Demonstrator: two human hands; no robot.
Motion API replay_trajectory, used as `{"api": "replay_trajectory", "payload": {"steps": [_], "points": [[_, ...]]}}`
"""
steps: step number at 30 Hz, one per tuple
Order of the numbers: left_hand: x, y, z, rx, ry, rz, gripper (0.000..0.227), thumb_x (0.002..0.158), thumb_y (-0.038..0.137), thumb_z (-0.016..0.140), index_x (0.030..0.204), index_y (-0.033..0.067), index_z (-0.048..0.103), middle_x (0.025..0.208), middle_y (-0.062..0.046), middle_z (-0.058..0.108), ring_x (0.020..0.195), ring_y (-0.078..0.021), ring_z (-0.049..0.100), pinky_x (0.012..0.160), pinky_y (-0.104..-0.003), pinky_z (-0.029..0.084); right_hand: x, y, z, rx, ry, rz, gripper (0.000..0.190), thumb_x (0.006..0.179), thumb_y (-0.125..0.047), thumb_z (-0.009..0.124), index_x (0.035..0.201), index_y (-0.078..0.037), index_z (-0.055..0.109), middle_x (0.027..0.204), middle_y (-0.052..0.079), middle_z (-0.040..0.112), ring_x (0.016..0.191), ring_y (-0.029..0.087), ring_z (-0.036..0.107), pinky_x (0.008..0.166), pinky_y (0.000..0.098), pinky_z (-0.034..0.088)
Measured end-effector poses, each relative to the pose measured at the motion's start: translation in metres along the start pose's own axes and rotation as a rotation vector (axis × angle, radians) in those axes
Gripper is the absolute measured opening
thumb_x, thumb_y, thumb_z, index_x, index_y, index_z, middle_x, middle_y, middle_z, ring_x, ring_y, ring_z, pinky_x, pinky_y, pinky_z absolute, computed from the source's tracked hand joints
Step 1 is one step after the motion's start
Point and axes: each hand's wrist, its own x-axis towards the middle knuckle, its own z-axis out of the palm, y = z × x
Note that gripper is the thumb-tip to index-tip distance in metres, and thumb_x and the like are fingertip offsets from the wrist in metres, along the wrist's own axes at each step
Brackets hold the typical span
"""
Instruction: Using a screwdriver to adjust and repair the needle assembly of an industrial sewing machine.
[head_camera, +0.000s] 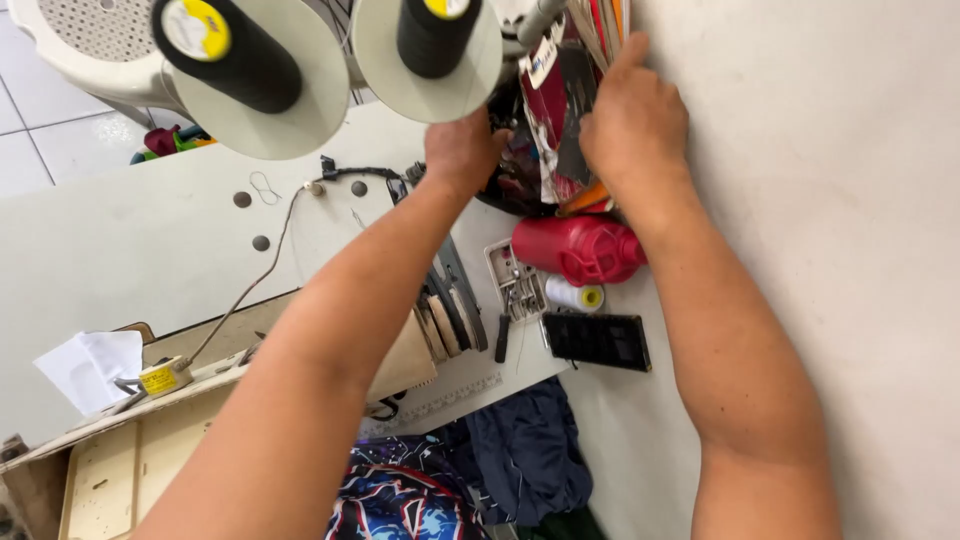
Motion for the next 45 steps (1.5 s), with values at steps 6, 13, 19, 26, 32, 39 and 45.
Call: {"api": "replay_trajectory", "payload": {"steps": [6,13,19,26,32,39,45], "points": [[0.017,0.006,0.01,-0.307,-0.155,-0.233,0.036,0.093,0.03,0.042,0.119,0.0095,0.054,0.116,-0.022,0.061,0.101,-0.0465,0.059,0.082,-0.053,0.049,-0.003,0.004,0.006,-0.05,0.024,-0.016,0.082,0.087,-0.022,0.074,0.138,0.013,0.02,0.102,0.023,0.065,0.091,0.047,0.063,0.07,0.0541,0.055],[0.04,-0.028,0.025,-0.447,-0.123,-0.035,0.053,0.09,0.049,0.052,0.137,0.0269,0.043,0.135,-0.005,0.048,0.12,-0.0353,0.047,0.098,-0.044,0.04,-0.005,0.003,0.016,0.031,0.014,0.01,0.082,0.085,-0.023,0.072,0.14,0.009,0.02,0.106,0.024,0.063,0.089,0.045,0.063,0.068,0.0533,0.056],[0.099,-0.044,0.033,-0.896,0.008,0.55,0.056,0.088,0.029,0.068,0.137,0.0159,0.045,0.111,-0.003,0.06,0.106,-0.0203,0.058,0.101,-0.035,0.039,-0.027,0.013,0.024,0.113,0.065,0.004,0.072,0.085,-0.019,0.07,0.135,0.008,0.025,0.096,0.025,0.065,0.083,0.048,0.064,0.067,0.0579,0.053],[0.179,-0.019,0.046,-0.839,-0.13,0.6,0.042,0.073,0.015,0.075,0.113,0.0134,0.063,0.097,-0.003,0.07,0.086,-0.0136,0.064,0.075,-0.035,0.053,-0.025,0.02,0.034,0.116,0.079,-0.021,0.064,0.086,-0.022,0.069,0.128,0.005,0.028,0.09,0.02,0.067,0.076,0.045,0.066,0.058,0.055,0.054],[0.119,0.014,-0.029,-0.902,0.35,0.561,0.02,0.089,0.019,0.057,0.107,0.0111,0.059,0.094,-0.006,0.068,0.084,-0.0175,0.069,0.071,-0.028,0.059,-0.017,0.018,0.036,0.13,0.077,-0.03,0.064,0.084,-0.021,0.07,0.127,0.004,0.029,0.091,0.022,0.067,0.08,0.047,0.066,0.062,0.0565,0.053],[0.056,-0.011,-0.05,-1.3,0.43,-0.094,0.03,0.091,0.029,0.056,0.113,0.0086,0.059,0.101,-0.015,0.066,0.087,-0.0282,0.069,0.07,-0.038,0.063,-0.007,0.015,0.032,0.136,0.046,-0.103,0.073,0.083,-0.017,0.069,0.134,0.016,0.029,0.091,0.03,0.067,0.087,0.049,0.066,0.069,0.0565,0.057],[-0.001,-0.049,-0.053,-1.491,0.463,-0.598,0.028,0.09,0.021,0.056,0.112,0.006,0.064,0.104,-0.019,0.064,0.092,-0.0391,0.069,0.076,-0.053,0.063,-0.006,0.012,0.021,0.149,0.087,-0.191,0.073,0.086,-0.012,0.067,0.139,0.018,0.027,0.099,0.035,0.064,0.093,0.051,0.064,0.07,0.057,0.056]]}}
